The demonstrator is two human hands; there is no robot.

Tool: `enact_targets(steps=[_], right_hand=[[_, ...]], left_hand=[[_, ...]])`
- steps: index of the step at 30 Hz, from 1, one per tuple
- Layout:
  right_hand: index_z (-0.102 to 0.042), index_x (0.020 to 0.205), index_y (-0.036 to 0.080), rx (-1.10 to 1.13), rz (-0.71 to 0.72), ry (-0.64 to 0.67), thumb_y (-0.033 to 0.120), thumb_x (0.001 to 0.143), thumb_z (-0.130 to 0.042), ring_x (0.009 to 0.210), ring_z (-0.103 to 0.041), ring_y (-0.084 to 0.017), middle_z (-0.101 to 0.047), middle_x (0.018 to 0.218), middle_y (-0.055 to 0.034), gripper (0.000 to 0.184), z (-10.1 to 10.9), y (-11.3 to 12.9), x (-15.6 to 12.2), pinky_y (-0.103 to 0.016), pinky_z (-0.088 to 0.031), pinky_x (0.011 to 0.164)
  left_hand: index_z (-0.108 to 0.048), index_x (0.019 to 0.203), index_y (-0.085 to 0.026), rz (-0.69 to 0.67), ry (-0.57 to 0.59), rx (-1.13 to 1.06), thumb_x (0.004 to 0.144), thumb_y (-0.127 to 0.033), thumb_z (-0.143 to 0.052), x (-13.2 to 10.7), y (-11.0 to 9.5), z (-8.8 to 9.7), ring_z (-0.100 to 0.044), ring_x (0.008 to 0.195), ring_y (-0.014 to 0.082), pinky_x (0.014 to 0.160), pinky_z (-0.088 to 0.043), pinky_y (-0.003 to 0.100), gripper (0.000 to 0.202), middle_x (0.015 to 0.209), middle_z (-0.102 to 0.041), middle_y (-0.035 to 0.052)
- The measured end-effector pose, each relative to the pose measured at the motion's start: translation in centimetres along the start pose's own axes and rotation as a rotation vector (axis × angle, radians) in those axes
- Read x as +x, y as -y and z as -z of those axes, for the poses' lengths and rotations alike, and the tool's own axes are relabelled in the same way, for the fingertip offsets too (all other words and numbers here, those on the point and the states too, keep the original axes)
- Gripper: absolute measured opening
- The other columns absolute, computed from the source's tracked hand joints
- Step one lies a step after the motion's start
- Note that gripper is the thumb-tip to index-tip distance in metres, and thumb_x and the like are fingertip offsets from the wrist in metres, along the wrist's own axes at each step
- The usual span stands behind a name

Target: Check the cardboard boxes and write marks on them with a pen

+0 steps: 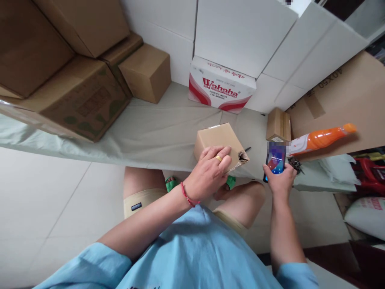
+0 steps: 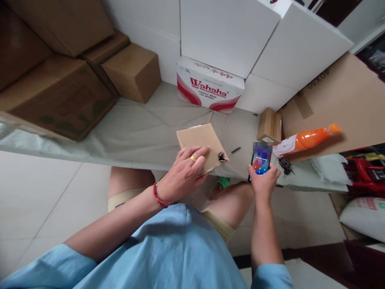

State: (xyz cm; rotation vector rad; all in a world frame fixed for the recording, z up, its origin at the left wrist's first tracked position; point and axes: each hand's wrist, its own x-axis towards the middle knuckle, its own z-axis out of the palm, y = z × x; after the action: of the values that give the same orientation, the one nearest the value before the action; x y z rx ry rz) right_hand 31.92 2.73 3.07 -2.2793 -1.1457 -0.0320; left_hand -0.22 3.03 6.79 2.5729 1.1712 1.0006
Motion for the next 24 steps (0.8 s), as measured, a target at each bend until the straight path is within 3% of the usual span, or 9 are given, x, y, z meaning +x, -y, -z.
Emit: enact_targets(steps=[5,11,13,15,18,20,22,24], right_hand=[[-0.055,0.146,0.001,-0.243,-0.234,0.188,0.052,0.071,-0.086,0.138,-0.058,-0.047,-0.054,0.148,-0.0363,0.096,-3.1,-3.7,4.5,-0.055,-0.047,0.120],[-0.055,0.150,0.002,-0.322,-0.297,0.244,0.053,0.073,-0.087,0.133,-0.065,-0.048,-0.055,0.149,-0.0371,0.098,-5.2,-5.3,5.8,-0.058,-0.052,0.114],[-0.056,0.148,0.002,-0.330,-0.288,0.242,0.053,0.075,-0.086,0.136,-0.062,-0.048,-0.055,0.149,-0.0376,0.094,-5.7,-5.4,6.0,-0.059,-0.051,0.115],[-0.058,0.147,0.003,-0.339,-0.263,0.228,0.053,0.078,-0.084,0.146,-0.053,-0.049,-0.052,0.152,-0.0379,0.089,-6.0,-5.5,6.1,-0.060,-0.047,0.119],[-0.057,0.149,0.006,-0.264,-0.113,0.166,0.052,0.083,-0.080,0.156,-0.040,-0.048,-0.045,0.161,-0.0350,0.084,-6.2,-5.3,5.1,-0.064,-0.043,0.123],[-0.053,0.152,0.011,-0.031,0.096,0.227,0.054,0.086,-0.076,0.149,-0.050,-0.043,-0.051,0.158,-0.0298,0.082,-6.4,-4.8,3.1,-0.063,-0.047,0.120],[-0.051,0.154,0.018,0.262,0.315,0.411,0.059,0.088,-0.074,0.141,-0.059,-0.037,-0.058,0.153,-0.0232,0.082,-6.7,-3.8,0.0,-0.059,-0.052,0.117],[-0.049,0.157,0.023,0.417,0.462,0.587,0.065,0.087,-0.078,0.145,-0.059,-0.035,-0.059,0.153,-0.0187,0.087,-7.5,-2.5,-4.0,-0.057,-0.052,0.119]], left_hand=[[-0.061,0.107,-0.020,-0.007,0.031,-0.025,0.089,-0.009,-0.069,0.0,-0.1,0.3,-0.061,0.137,0.0306,0.116,-0.048,0.046,0.023,0.150,-0.068,0.0168],[-0.060,0.107,-0.020,-0.046,-0.053,0.017,0.090,-0.009,-0.071,-0.2,0.3,-0.2,-0.064,0.134,0.0309,0.116,-0.050,0.046,0.023,0.150,-0.068,0.0168],[-0.059,0.105,-0.020,-0.070,-0.081,0.010,0.094,-0.020,-0.075,-0.5,0.4,-0.2,-0.060,0.142,0.0332,0.120,-0.049,0.048,0.019,0.155,-0.065,0.0187],[-0.059,0.109,-0.021,-0.074,-0.159,-0.017,0.099,-0.041,-0.076,-1.0,0.4,-0.1,-0.049,0.155,0.0374,0.127,-0.043,0.053,0.028,0.160,-0.060,0.0213],[-0.056,0.124,-0.022,-0.028,-0.366,-0.082,0.101,-0.063,-0.068,-2.3,1.0,-0.1,-0.040,0.163,0.0380,0.133,-0.034,0.060,0.049,0.158,-0.060,0.0207],[-0.053,0.131,-0.025,0.061,-0.503,-0.139,0.104,-0.060,-0.065,-3.4,2.4,-0.7,-0.045,0.160,0.0344,0.132,-0.036,0.060,0.046,0.152,-0.064,0.0168],[-0.051,0.131,-0.026,0.278,-0.572,-0.238,0.106,-0.056,-0.061,-4.4,4.8,-1.9,-0.049,0.156,0.0324,0.131,-0.037,0.059,0.040,0.148,-0.065,0.0154],[-0.052,0.132,-0.022,0.649,-0.514,-0.413,0.107,-0.061,-0.049,-4.9,7.4,-3.5,-0.048,0.156,0.0329,0.131,-0.035,0.057,0.047,0.153,-0.059,0.0201]])
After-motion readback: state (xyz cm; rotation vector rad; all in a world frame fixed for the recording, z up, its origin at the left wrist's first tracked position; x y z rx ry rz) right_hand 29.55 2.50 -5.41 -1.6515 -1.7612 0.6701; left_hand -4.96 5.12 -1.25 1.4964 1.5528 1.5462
